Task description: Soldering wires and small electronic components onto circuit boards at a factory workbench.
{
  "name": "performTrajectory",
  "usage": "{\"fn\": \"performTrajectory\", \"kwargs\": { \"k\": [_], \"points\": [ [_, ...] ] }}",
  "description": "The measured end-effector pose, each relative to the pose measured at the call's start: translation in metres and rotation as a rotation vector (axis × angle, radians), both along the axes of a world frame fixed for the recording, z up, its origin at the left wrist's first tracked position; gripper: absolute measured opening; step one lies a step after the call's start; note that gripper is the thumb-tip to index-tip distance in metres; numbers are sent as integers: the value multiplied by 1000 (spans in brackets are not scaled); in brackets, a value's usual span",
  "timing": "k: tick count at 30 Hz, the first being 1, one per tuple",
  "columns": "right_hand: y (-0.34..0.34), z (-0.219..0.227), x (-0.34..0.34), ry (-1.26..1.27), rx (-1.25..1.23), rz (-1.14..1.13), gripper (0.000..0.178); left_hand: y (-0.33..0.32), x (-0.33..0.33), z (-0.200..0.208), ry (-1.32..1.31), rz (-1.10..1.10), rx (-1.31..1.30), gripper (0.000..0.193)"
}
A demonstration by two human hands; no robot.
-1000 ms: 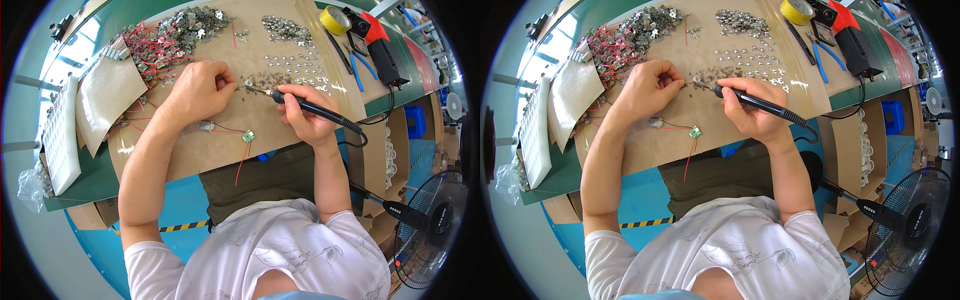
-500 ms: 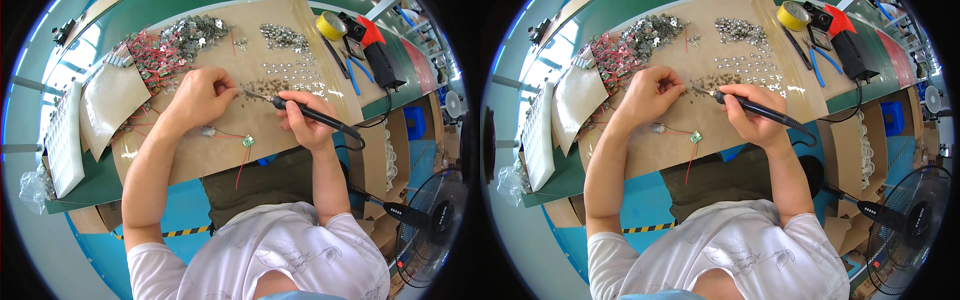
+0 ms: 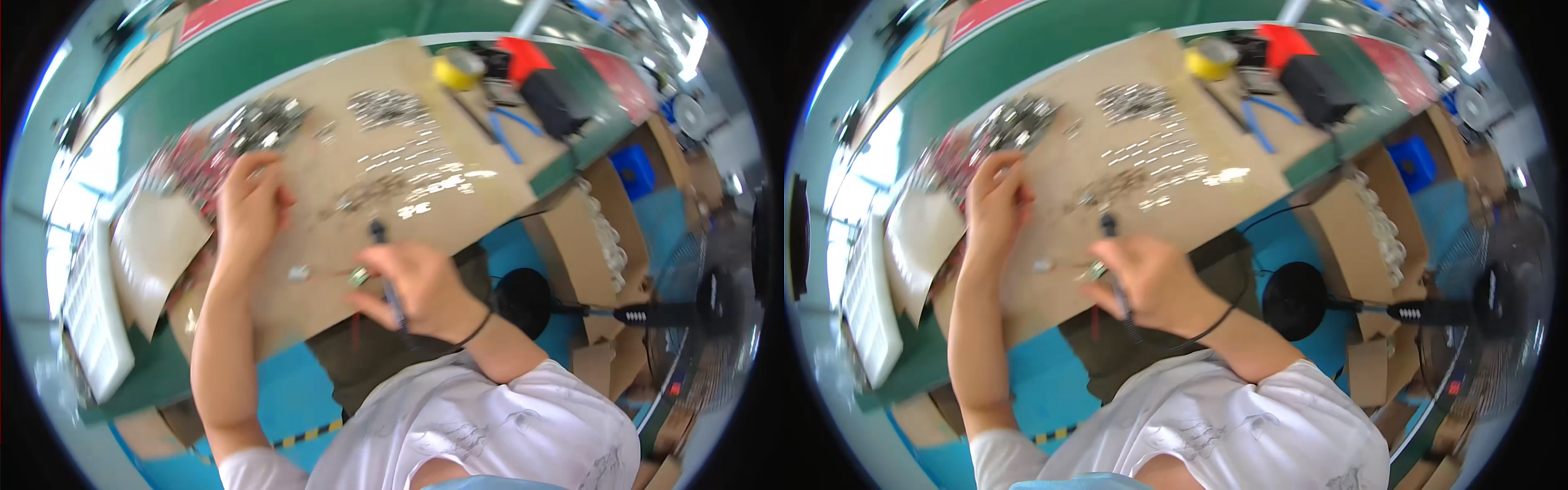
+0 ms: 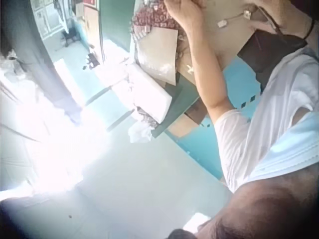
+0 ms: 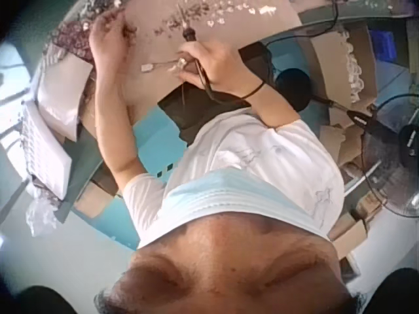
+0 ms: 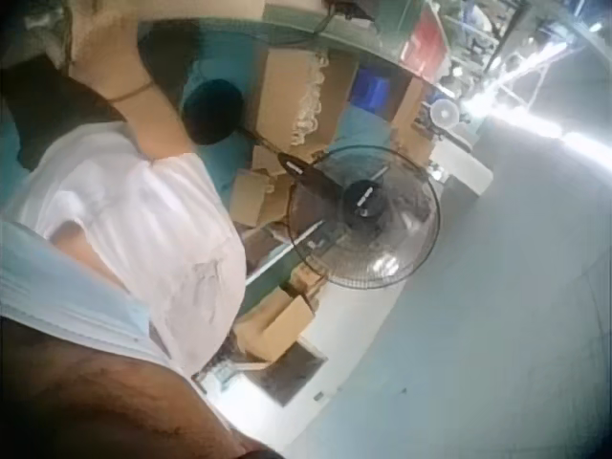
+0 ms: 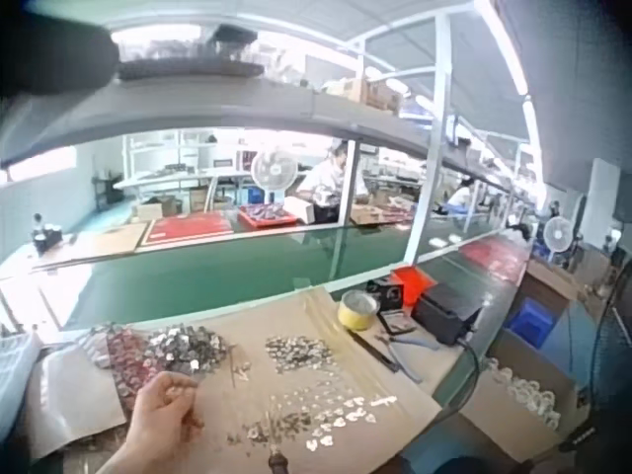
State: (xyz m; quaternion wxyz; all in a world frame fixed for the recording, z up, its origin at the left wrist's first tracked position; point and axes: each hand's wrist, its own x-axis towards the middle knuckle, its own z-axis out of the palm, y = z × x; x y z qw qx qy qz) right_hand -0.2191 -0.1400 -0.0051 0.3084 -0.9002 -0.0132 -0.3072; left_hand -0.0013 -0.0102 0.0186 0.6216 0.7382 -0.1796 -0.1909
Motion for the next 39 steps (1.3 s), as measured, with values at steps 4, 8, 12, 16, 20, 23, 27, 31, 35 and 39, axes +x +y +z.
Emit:
{"fn": "performTrajectory", "kwargs": {
  "k": [4,8,12,16,20,23,27,31,35,39],
  "points": [
    [13,-3,2,21,35,-20,42,13,10,-9,97,-90,-95,18],
    [11,-5,7,34,224,10,44,21,13,-1,27,-463,-83,16],
    [2,-2,19,-60,398,11,50,15,0,8,-61,-666,71,24],
    [1,-10,37,-199,446,31,57,13,-2,2,1,-648,131,31],
    [0,-16,43,-171,475,89,60,12,0,0,34,-630,134,27],
    [-4,-20,44,-183,467,116,61,10,-1,0,38,-622,122,27],
    [-13,-19,45,-148,434,104,60,8,-1,0,25,-651,113,28],
    [-13,-16,50,-190,426,94,58,13,2,-2,-55,-672,125,27],
    [-13,-13,51,-243,354,116,60,12,-6,3,-94,-645,208,25],
    [-23,-13,46,-183,276,35,59,5,-3,9,-225,-697,259,19]
  ]
}}
